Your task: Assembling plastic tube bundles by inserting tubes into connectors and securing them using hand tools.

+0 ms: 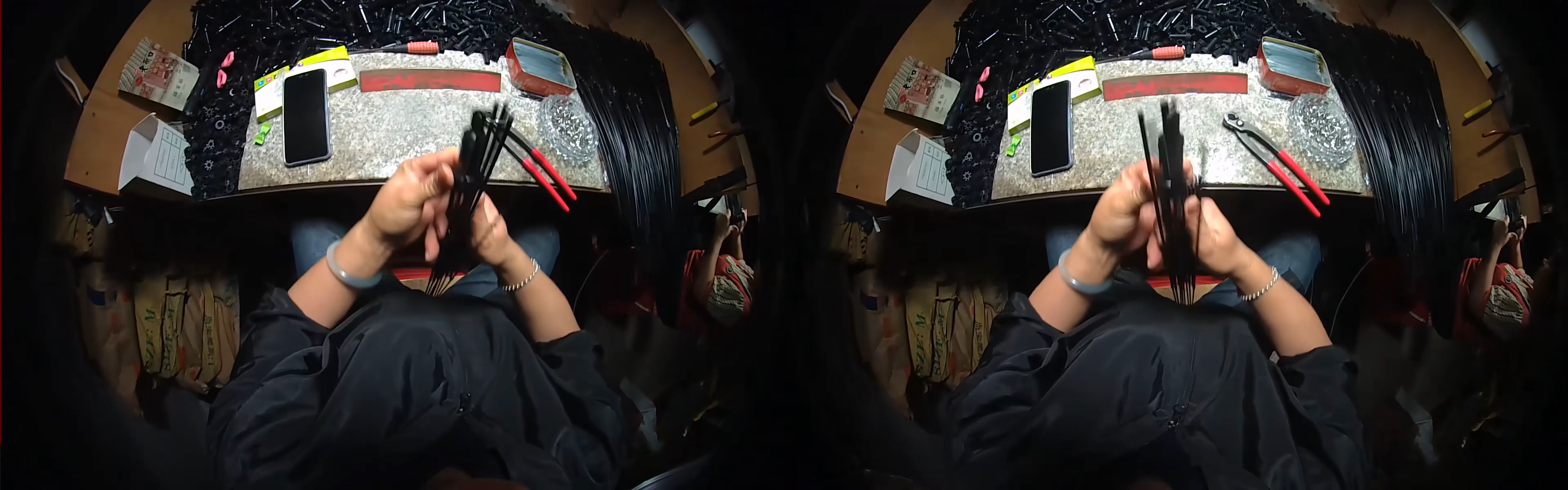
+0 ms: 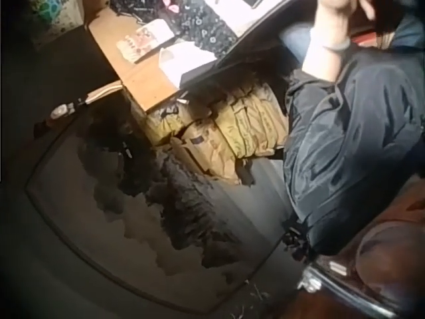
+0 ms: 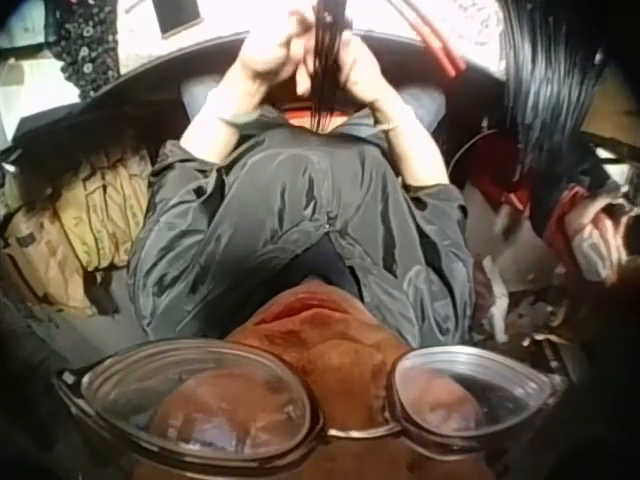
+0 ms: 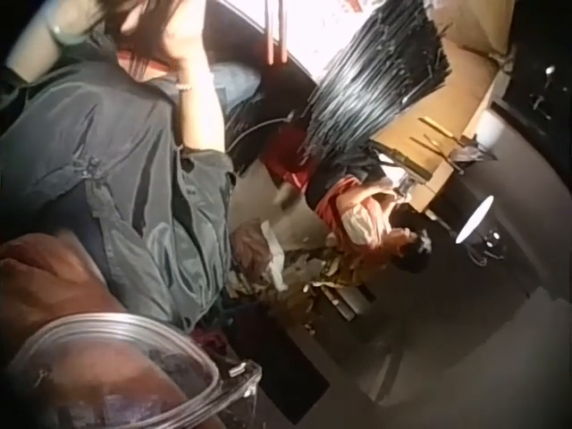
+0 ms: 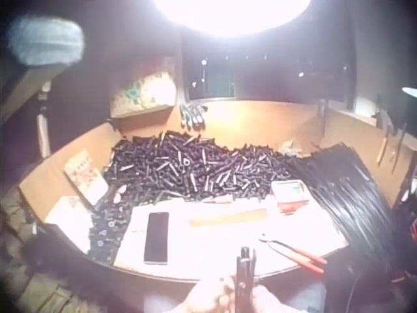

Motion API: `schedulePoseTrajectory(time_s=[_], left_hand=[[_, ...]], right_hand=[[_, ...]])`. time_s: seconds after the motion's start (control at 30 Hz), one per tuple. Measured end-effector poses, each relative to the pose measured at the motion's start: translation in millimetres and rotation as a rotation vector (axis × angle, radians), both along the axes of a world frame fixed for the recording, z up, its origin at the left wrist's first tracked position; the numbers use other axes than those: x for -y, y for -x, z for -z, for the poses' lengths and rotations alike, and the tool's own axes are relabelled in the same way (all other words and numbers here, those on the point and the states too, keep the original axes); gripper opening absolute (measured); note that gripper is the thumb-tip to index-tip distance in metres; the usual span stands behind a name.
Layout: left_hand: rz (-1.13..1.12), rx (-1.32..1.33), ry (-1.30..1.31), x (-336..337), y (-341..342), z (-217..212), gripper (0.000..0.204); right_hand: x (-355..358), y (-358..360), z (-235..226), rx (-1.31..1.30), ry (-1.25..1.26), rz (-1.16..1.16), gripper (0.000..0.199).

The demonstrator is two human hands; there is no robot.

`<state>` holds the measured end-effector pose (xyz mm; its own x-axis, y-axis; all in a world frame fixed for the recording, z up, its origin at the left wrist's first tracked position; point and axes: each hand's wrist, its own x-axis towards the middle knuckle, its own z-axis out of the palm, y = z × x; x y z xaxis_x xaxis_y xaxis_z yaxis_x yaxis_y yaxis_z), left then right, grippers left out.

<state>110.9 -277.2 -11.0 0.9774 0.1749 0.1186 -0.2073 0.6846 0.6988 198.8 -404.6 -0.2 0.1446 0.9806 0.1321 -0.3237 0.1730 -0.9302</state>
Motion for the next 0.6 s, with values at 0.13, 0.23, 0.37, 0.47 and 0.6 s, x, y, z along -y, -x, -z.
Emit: schedulePoseTrajectory(time_s=[0.13, 0.23, 0.37, 0.47, 0.6], left_hand=[[0.355, 0.123, 0.239, -31.5, -21.0, 0.2, 0.053], [0.299, 0.092, 0.154, -33.1, -21.2, -2.4, 0.051], [-0.246, -0.106, -0.076, -3.6, -3.5, -21.7, 0.053], [-0.451, 0.079, -0.386, 24.0, 16.6, -35.6, 0.057], [-0.569, -0.079, -0.664, 36.3, 11.6, -45.5, 0.054]], right_hand=[[-16.1, -7.7, 8.5, -0.128, -0.005, -0.04, 0.04], [-17.9, 1.5, 13.3, -0.044, -0.054, 0.115, 0.037], [-16.5, 15.5, 5.2, 0.127, -0.054, 0.426, 0.057], [-13.9, 17.6, 10.5, 0.16, 0.0, 0.537, 0.055], [-20.4, 20.7, 35.3, 0.418, -0.193, 0.739, 0.048]])
